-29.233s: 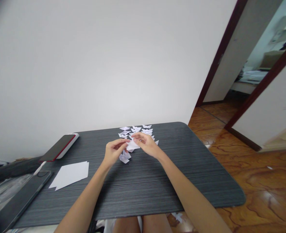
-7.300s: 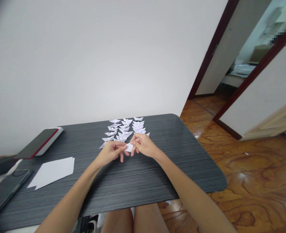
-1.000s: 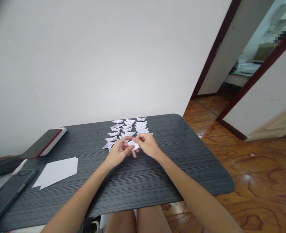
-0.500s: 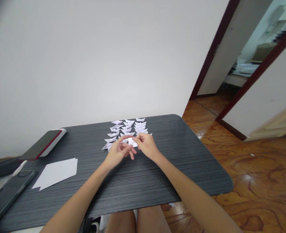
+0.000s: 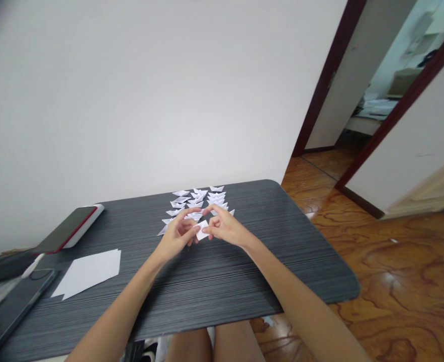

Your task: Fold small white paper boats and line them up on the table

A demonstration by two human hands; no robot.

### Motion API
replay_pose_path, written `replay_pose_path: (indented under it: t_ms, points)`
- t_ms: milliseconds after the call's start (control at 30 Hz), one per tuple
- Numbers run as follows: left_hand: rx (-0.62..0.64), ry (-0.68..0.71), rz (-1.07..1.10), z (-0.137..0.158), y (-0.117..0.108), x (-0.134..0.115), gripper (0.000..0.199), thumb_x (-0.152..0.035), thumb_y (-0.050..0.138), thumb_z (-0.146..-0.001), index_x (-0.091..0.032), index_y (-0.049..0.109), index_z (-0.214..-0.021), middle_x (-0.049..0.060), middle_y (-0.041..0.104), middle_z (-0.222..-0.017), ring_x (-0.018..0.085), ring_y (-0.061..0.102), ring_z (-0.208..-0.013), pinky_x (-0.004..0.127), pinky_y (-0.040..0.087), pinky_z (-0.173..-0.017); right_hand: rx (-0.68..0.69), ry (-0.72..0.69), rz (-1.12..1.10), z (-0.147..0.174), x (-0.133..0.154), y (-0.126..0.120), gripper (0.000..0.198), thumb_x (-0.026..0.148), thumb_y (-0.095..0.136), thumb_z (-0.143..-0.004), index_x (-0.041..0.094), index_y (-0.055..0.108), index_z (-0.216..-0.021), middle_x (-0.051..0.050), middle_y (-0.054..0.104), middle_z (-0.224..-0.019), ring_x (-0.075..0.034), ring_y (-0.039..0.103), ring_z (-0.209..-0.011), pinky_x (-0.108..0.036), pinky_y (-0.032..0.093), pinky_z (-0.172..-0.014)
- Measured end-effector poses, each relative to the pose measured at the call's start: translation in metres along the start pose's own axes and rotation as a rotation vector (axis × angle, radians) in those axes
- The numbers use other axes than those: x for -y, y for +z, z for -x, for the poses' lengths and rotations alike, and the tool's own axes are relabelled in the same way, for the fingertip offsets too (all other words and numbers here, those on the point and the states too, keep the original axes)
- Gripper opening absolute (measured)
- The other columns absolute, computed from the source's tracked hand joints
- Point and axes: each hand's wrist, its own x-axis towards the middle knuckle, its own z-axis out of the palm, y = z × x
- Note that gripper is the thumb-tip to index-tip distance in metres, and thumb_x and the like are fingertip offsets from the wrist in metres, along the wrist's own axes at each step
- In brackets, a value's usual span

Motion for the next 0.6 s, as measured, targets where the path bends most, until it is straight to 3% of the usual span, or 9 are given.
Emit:
replay_pose_path:
  t_ms: [200,367,600]
  points:
    - [-0.158,-0.022,0.036,-0.0004,0.0015,0.0059,0.016,-0.026,0.055,-0.07,-0.012,0.055,-0.077,0.0,0.06,-0.063,0.013,0.06,-0.05,0.023,0.046,-0.052,0.023,-0.145,0.117,0.0012,0.0023,-0.0022,0.017,0.019,0.059,-0.068,0.016,0.051,-0.083,0.0,0.056,-0.073,-0.009,0.054,-0.063,-0.022,0.043,-0.059]
    - [-0.092,0.011,0.09,0.002,-0.0004,0.0038,0.021,-0.019,0.058,-0.068,-0.012,0.059,-0.088,0.002,0.063,-0.063,0.012,0.06,-0.061,0.022,0.045,-0.064,-0.036,-0.167,0.103,0.0009,0.0054,-0.0033,0.017,0.02,0.061,-0.067,0.015,0.056,-0.082,-0.002,0.059,-0.074,-0.013,0.058,-0.068,-0.026,0.045,-0.066]
    - [-0.059,0.119,0.097,0.004,-0.0017,0.0039,0.02,-0.019,0.059,-0.07,-0.012,0.057,-0.088,0.005,0.062,-0.08,0.012,0.059,-0.067,0.022,0.044,-0.064,-0.054,-0.166,0.017,0.0012,0.0056,-0.0033,0.023,0.024,0.064,-0.064,0.014,0.056,-0.083,-0.002,0.06,-0.072,-0.014,0.06,-0.068,-0.028,0.047,-0.066]
